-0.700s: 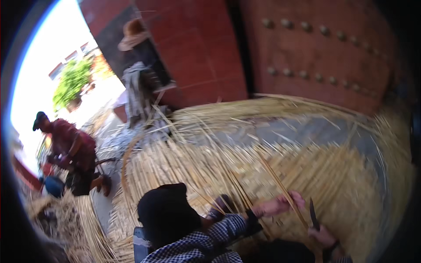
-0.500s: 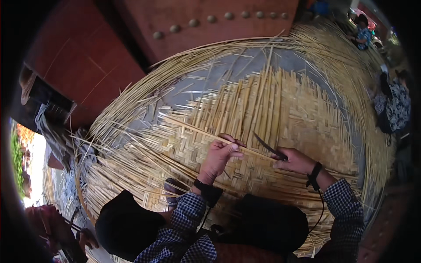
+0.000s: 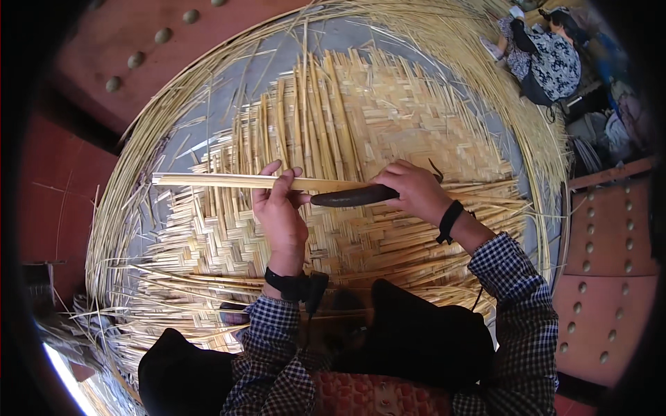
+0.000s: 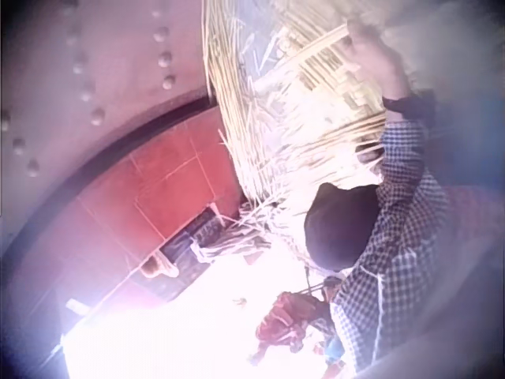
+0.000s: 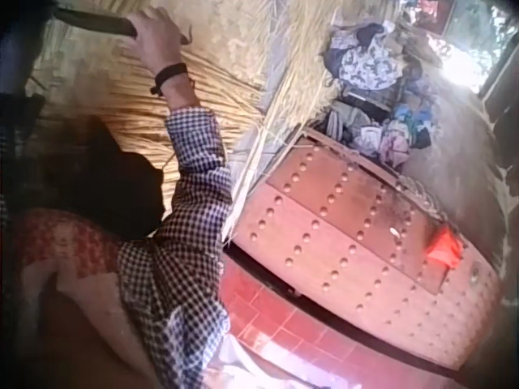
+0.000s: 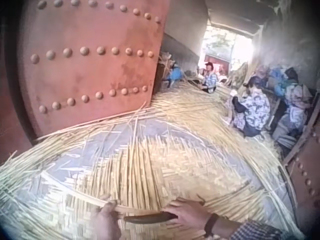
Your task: The recorder is weaving bamboo strips to create a large flat mat.
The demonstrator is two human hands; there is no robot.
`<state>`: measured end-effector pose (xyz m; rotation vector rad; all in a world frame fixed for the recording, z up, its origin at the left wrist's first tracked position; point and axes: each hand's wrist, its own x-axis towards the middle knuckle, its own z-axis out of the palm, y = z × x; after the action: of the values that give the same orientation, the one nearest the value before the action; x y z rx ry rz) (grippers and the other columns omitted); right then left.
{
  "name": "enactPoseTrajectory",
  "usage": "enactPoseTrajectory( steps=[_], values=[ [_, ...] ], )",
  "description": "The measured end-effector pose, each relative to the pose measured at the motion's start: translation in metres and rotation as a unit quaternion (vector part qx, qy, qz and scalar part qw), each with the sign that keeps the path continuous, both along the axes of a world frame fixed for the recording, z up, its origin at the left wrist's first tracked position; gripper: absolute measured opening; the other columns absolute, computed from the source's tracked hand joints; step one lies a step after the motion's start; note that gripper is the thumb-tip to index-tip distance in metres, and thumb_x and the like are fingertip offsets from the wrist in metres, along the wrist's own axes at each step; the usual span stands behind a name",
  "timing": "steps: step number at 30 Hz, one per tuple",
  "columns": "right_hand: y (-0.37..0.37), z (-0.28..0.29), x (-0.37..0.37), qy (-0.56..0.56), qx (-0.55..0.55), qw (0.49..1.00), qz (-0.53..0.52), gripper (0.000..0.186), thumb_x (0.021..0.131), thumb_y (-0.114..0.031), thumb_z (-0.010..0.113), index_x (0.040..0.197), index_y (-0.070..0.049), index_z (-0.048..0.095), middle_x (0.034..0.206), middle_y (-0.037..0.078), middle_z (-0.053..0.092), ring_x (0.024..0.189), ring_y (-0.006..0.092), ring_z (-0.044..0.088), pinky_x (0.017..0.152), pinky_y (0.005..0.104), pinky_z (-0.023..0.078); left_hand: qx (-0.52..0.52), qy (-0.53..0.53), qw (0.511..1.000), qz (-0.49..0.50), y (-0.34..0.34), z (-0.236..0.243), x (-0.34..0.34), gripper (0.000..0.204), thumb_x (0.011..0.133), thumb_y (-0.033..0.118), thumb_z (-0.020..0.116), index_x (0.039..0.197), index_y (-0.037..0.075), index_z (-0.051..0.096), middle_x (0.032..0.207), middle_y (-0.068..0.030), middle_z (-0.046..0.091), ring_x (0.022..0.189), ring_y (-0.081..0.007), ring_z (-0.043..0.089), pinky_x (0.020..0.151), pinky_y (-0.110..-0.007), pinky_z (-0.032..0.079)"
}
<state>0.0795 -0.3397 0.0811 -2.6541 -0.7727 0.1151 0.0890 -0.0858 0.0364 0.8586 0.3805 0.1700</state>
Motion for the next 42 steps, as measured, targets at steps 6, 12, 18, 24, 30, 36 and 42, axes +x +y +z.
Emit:
enactPoseTrajectory(
  steps=[6,12,18,24,30,36,42],
  values=[
    [-0.026,0.002,0.006,0.058,0.029,0.991,-0.117,0.029,0.079,-0.013,0.077,0.104,-0.007,0.065,0.094,0.007,0.062,0.093,0.0279,0.061,0.080,0.0365,0.050,-0.096,-0.098,0.953,-0.269,0.011,-0.001,0.022,0.013,0.090,0.002,0.068,0.103,0.002,0.064,0.102,-0.0144,0.068,0.092,-0.0211,0.069,0.081,-0.031,0.063],
    [-0.018,0.009,0.002,-0.004,0.058,0.989,-0.138,0.027,0.079,-0.007,0.076,0.102,-0.004,0.063,0.093,0.009,0.060,0.087,0.0298,0.060,0.076,0.0375,0.049,0.071,-0.037,0.973,-0.216,0.005,-0.009,0.025,0.014,0.088,0.007,0.073,0.099,0.001,0.067,0.094,-0.0125,0.070,0.082,-0.0149,0.068,0.048,-0.022,0.052],
    [0.007,0.011,-0.008,-0.072,-0.038,0.986,-0.143,0.043,0.078,-0.011,0.076,0.117,-0.007,0.058,0.108,0.009,0.059,0.106,0.0304,0.056,0.088,0.0393,0.050,0.118,-0.052,0.980,-0.150,0.003,-0.027,0.027,0.022,0.094,0.010,0.067,0.112,-0.004,0.066,0.092,-0.0107,0.068,0.081,-0.0123,0.066,0.058,-0.023,0.055],
    [0.034,0.003,-0.037,0.156,-0.043,0.982,-0.095,0.060,0.091,-0.018,0.065,0.144,-0.005,0.040,0.112,0.017,0.061,0.101,0.0348,0.062,0.084,0.0425,0.052,0.089,-0.026,0.985,-0.145,0.000,-0.050,0.034,0.027,0.098,-0.004,0.052,0.125,-0.008,0.052,0.111,-0.0148,0.063,0.096,-0.0216,0.068,0.085,-0.031,0.060],
    [0.046,0.000,-0.044,0.180,-0.014,0.977,-0.115,0.055,0.096,-0.026,0.059,0.148,-0.019,0.041,0.097,0.014,0.059,0.085,0.0321,0.063,0.074,0.0426,0.052,0.106,-0.034,0.984,-0.141,0.001,-0.052,0.032,0.026,0.098,-0.001,0.055,0.124,-0.002,0.056,0.098,-0.0059,0.063,0.074,-0.0099,0.059,0.063,-0.023,0.052],
    [0.046,-0.004,-0.043,0.175,0.062,0.978,-0.095,0.052,0.095,-0.023,0.059,0.146,-0.023,0.047,0.091,0.012,0.056,0.076,0.0285,0.060,0.070,0.0406,0.050,0.136,-0.068,0.970,-0.188,0.004,-0.048,0.030,0.037,0.098,-0.003,0.053,0.134,0.002,0.052,0.100,-0.0049,0.063,0.073,-0.0073,0.056,0.058,-0.022,0.048],
    [0.071,-0.011,-0.041,0.121,0.056,0.983,-0.130,0.071,0.084,-0.004,0.062,0.150,-0.012,0.037,0.101,0.019,0.055,0.091,0.0364,0.059,0.081,0.0419,0.048,0.107,-0.063,0.976,-0.177,-0.025,-0.052,0.016,0.053,0.097,-0.006,0.050,0.147,0.004,0.037,0.109,-0.0060,0.063,0.086,-0.0113,0.061,0.067,-0.023,0.053]
  ],
)
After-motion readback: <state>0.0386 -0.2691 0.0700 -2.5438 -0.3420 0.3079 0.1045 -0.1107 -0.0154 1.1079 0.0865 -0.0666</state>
